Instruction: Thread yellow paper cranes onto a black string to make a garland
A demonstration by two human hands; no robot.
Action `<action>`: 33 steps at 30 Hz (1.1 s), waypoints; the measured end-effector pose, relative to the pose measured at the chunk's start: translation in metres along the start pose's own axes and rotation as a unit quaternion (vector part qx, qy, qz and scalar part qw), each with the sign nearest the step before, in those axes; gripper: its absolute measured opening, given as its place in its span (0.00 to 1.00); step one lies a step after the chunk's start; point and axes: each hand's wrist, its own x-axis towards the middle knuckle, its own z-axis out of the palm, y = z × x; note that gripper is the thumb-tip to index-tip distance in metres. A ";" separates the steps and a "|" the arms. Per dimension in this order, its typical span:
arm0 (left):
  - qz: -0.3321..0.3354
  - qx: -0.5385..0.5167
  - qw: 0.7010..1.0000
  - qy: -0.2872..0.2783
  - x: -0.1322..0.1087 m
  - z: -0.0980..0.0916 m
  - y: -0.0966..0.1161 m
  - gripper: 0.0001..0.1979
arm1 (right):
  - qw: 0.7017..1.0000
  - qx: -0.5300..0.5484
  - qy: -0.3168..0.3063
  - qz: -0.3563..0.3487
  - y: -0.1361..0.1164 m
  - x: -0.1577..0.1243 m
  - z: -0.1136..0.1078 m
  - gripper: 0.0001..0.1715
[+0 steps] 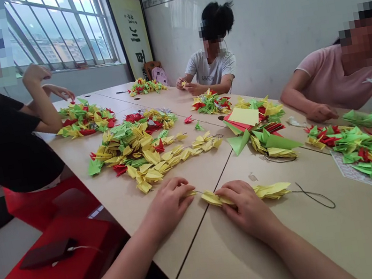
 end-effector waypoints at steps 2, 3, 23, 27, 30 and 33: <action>-0.001 0.010 1.000 0.003 0.001 -0.001 0.002 0.11 | 1.000 0.009 0.002 -0.010 0.001 0.000 -0.002 0.14; -0.001 0.012 1.000 0.002 0.001 -0.002 0.003 0.11 | 1.000 0.010 0.002 -0.013 0.001 0.001 -0.002 0.15; 0.039 -0.021 0.998 -0.040 0.000 0.001 0.006 0.07 | 0.997 0.045 0.014 -0.060 -0.005 0.007 0.001 0.09; 0.028 -0.020 0.998 -0.051 0.000 0.000 0.008 0.07 | 0.997 0.055 0.013 -0.061 -0.003 0.007 0.002 0.09; 0.020 -0.022 0.998 -0.055 0.000 -0.001 0.009 0.07 | 0.996 0.058 0.012 -0.064 -0.002 0.006 0.002 0.09; 0.014 -0.024 0.998 -0.055 0.000 -0.002 0.010 0.07 | 0.996 0.061 0.007 -0.062 -0.002 0.006 0.001 0.10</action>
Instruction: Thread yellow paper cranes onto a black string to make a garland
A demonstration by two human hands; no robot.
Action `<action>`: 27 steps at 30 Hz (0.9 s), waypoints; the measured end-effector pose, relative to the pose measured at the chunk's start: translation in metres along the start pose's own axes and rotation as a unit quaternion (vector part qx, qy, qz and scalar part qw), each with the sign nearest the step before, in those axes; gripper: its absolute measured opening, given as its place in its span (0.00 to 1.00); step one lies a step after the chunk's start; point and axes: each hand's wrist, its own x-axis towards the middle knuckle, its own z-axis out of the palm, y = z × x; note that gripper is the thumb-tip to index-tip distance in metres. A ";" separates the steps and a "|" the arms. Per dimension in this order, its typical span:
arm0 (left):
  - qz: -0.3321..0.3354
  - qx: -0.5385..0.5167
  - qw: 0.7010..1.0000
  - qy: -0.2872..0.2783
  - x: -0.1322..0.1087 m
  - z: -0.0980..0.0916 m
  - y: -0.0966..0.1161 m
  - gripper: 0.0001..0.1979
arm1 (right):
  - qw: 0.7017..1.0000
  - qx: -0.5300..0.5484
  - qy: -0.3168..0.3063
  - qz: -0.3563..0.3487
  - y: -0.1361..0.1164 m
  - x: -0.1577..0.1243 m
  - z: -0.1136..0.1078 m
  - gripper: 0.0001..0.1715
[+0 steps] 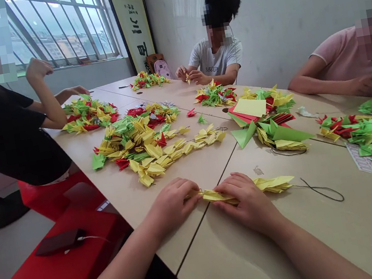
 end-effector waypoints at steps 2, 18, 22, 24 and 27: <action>-0.002 -0.001 1.000 0.002 0.000 0.000 0.000 0.07 | 1.000 0.003 -0.004 0.006 0.000 0.000 0.000 0.09; 0.010 0.012 1.000 -0.006 -0.001 0.000 0.002 0.08 | 1.000 -0.011 0.004 0.002 0.000 0.000 0.001 0.10; 0.018 0.014 1.000 -0.011 -0.001 0.001 0.002 0.09 | 1.000 -0.015 -0.001 -0.004 0.000 0.001 0.001 0.11; 0.020 0.013 1.000 -0.014 -0.001 0.001 0.002 0.09 | 1.000 -0.017 -0.002 -0.005 0.000 0.001 0.001 0.11; 0.022 0.010 0.999 -0.025 -0.001 0.000 0.003 0.11 | 1.000 -0.020 -0.004 -0.002 -0.002 0.001 0.001 0.11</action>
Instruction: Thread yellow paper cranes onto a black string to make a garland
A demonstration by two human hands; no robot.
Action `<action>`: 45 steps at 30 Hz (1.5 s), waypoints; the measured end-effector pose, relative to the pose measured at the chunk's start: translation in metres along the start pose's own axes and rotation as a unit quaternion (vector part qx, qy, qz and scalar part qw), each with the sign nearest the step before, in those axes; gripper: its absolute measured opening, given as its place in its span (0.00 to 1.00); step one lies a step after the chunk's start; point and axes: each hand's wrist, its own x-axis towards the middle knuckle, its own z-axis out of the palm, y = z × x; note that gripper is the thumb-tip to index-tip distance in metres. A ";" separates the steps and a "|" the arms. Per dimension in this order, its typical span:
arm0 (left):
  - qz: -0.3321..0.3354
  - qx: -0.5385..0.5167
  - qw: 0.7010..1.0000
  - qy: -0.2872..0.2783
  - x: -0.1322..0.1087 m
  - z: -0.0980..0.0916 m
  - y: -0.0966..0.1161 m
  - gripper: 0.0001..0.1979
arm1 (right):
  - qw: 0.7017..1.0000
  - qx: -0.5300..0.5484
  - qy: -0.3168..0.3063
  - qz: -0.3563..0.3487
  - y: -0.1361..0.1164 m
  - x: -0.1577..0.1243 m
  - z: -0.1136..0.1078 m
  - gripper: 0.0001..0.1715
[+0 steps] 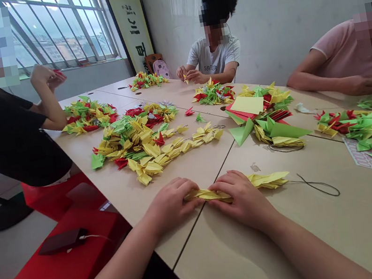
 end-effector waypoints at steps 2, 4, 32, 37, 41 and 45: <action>0.002 -0.002 1.000 -0.004 0.000 0.000 0.001 0.13 | 1.000 -0.002 -0.003 0.003 -0.001 0.000 -0.001 0.11; 0.001 -0.004 1.000 -0.001 -0.001 -0.001 0.002 0.14 | 1.000 -0.002 -0.004 0.004 -0.002 0.000 -0.001 0.10; 0.019 -0.008 1.000 -0.014 0.001 0.001 -0.002 0.13 | 1.000 0.001 -0.004 0.005 0.004 -0.002 -0.003 0.11; 0.017 -0.009 1.000 -0.016 0.002 0.001 -0.002 0.13 | 1.000 -0.003 -0.004 0.003 0.003 -0.002 -0.003 0.12; 0.011 -0.005 1.000 -0.020 0.001 0.001 -0.002 0.12 | 1.000 0.000 -0.010 0.012 0.002 -0.002 -0.004 0.13; 0.005 -0.003 1.000 -0.018 0.001 0.001 -0.001 0.11 | 1.000 0.004 -0.006 0.014 0.002 -0.002 -0.005 0.14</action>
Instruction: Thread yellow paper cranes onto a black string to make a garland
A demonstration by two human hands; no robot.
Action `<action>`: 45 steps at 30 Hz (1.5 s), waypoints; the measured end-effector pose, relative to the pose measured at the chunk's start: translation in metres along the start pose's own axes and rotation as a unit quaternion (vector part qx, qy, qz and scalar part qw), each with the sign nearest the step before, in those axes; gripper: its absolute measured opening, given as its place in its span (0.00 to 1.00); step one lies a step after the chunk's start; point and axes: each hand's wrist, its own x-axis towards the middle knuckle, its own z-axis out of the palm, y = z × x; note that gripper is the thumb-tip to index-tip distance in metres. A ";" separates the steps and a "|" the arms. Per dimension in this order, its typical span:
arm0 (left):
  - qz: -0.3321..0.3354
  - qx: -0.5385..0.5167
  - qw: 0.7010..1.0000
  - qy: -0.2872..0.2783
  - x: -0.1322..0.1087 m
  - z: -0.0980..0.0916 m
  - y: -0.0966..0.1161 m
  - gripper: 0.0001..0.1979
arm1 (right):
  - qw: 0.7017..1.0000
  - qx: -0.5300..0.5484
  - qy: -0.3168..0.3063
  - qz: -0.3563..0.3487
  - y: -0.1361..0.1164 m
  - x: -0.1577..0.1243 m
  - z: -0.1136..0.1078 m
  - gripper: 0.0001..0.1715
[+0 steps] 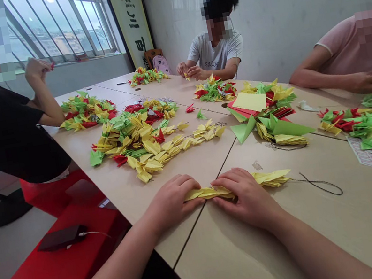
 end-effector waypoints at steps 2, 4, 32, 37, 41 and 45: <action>-0.001 -0.001 1.000 0.003 0.000 0.000 0.000 0.11 | 1.000 0.000 0.005 -0.001 0.000 0.000 0.000 0.15; -0.003 -0.002 1.000 0.006 0.000 0.000 0.001 0.11 | 1.000 0.002 0.010 0.000 0.000 0.000 0.000 0.16; -0.011 0.004 1.000 0.001 0.002 0.000 0.000 0.13 | 0.999 -0.001 0.012 0.034 0.002 0.000 0.001 0.10; -0.013 0.007 1.000 -0.005 0.001 0.000 -0.001 0.13 | 0.999 0.002 0.012 0.032 0.002 0.000 0.000 0.10; -0.012 0.007 1.000 -0.001 0.001 0.000 -0.001 0.12 | 0.999 0.004 0.007 0.032 0.002 -0.001 0.000 0.11; -0.010 0.007 1.000 0.003 0.001 0.001 -0.001 0.12 | 1.000 0.006 0.010 0.028 0.002 -0.001 -0.001 0.12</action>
